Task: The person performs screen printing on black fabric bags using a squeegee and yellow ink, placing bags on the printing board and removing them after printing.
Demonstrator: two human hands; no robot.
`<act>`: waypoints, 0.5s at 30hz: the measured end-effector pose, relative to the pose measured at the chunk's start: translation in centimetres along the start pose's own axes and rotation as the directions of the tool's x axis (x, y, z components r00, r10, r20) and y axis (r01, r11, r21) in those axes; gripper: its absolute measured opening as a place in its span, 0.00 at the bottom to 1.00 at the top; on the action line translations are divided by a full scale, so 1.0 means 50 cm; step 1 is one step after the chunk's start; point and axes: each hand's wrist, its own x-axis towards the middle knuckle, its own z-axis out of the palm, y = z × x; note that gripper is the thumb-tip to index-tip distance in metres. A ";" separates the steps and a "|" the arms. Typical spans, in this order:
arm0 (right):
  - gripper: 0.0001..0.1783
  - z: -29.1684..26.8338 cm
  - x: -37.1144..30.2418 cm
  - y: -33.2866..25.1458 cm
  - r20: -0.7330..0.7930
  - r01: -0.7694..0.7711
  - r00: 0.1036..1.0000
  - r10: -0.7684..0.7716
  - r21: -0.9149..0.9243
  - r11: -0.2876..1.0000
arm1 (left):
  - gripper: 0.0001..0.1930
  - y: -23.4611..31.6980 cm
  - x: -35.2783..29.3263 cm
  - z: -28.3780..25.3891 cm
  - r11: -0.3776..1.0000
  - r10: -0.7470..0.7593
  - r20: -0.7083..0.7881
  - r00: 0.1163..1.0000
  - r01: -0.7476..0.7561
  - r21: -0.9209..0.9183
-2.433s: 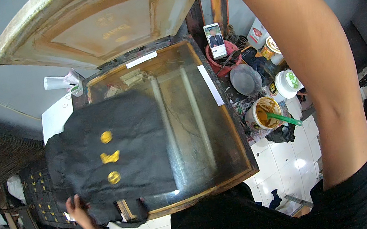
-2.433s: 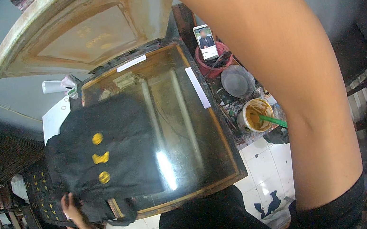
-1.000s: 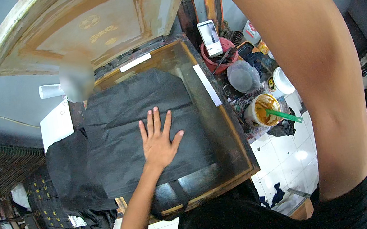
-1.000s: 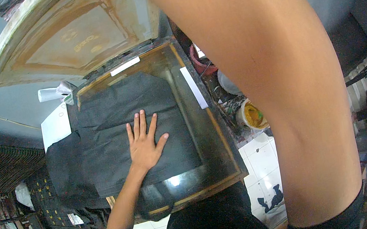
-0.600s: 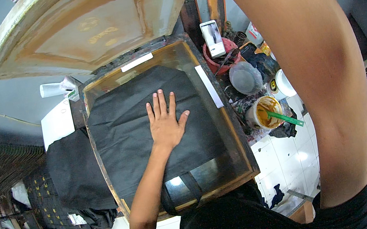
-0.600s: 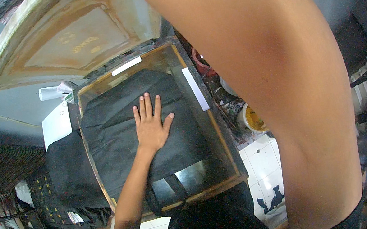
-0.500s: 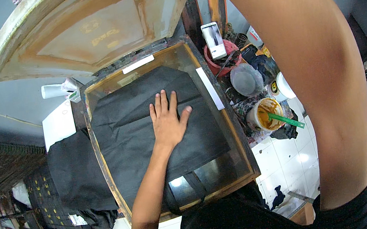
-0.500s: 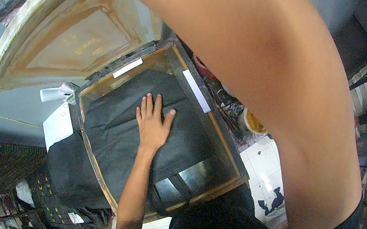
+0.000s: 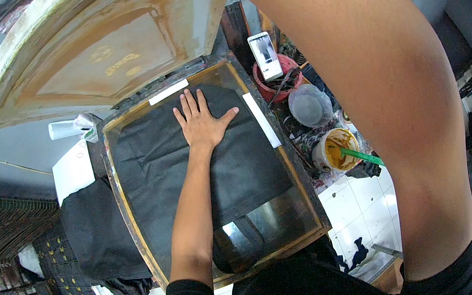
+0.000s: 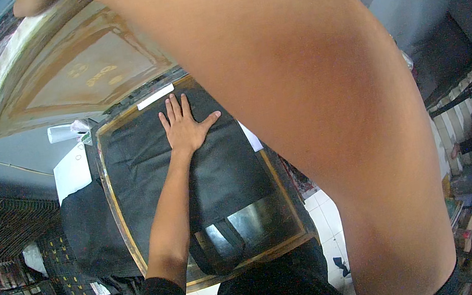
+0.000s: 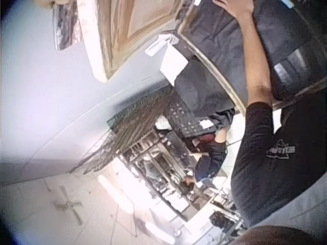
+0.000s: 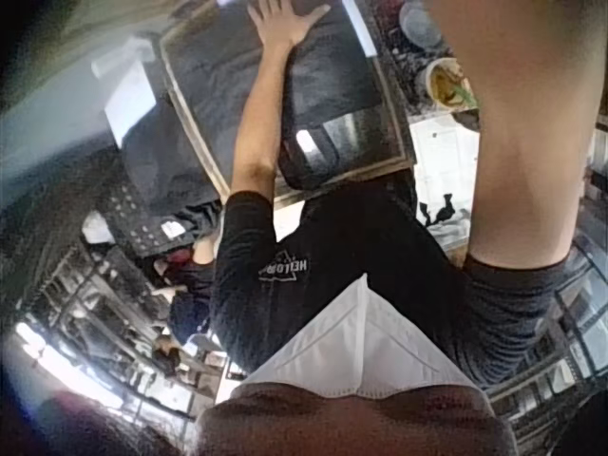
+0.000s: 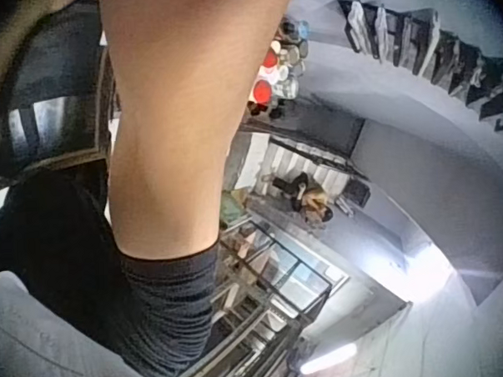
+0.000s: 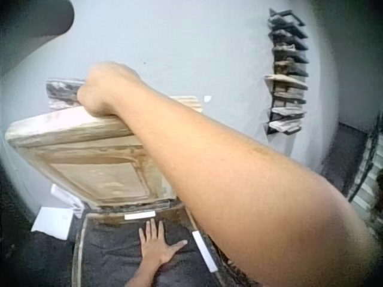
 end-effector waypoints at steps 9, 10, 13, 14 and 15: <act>0.20 0.000 -0.012 -0.017 -0.022 -0.020 1.000 0.021 0.051 0.999 | 0.69 -0.004 0.039 -0.021 0.991 -0.085 0.113 0.990 0.096 -0.091; 0.20 0.001 -0.011 -0.017 -0.023 -0.023 0.999 0.024 0.047 0.999 | 0.69 -0.001 0.042 -0.024 0.991 -0.089 0.134 0.987 0.101 -0.085; 0.20 -0.002 -0.010 -0.010 -0.002 0.023 1.000 -0.023 0.039 0.999 | 0.70 0.006 0.051 -0.031 0.991 -0.099 0.182 0.978 0.114 -0.073; 0.20 -0.002 -0.011 -0.011 -0.004 0.007 1.000 -0.007 0.043 0.999 | 0.70 0.006 0.054 -0.032 0.991 -0.101 0.189 0.977 0.116 -0.072; 0.20 -0.002 -0.012 -0.013 -0.005 -0.010 1.000 0.010 0.047 0.999 | 0.70 0.007 0.056 -0.033 0.990 -0.102 0.196 0.975 0.118 -0.071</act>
